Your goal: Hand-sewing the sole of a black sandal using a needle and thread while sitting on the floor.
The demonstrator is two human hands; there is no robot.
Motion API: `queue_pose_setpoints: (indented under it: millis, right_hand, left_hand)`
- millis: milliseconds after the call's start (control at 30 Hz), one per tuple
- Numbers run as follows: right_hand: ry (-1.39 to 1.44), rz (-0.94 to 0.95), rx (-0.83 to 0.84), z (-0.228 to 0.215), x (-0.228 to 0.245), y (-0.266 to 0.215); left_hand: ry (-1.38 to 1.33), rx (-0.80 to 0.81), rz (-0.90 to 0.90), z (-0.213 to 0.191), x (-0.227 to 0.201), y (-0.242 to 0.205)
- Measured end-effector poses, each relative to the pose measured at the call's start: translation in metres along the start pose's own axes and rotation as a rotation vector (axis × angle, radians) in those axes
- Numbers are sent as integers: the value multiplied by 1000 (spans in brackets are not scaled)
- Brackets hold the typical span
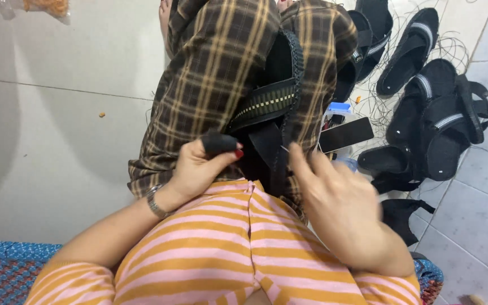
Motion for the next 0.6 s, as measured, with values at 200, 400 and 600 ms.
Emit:
queue_pose_setpoints:
  millis: [200, 400, 600]
  right_hand:
    - [428, 90, -19, 1, -44, -49]
    - [866, 154, -380, 32, -40, -22]
    - [1348, -374, -151, 39, -16, -1]
  left_hand:
    - [135, -156, -5, -45, -15, -16]
    - [157, -311, -47, -71, -29, -24]
    - [177, -352, -51, -57, -22, -19]
Point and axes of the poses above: each hand's wrist, its own y-axis towards the middle knuckle, its own z-axis out of the palm, x = y × z, the point moved 10 cm from there along y, towards the middle knuckle, and after that the axes turned 5 degrees about -z, right-handed, at the moved point
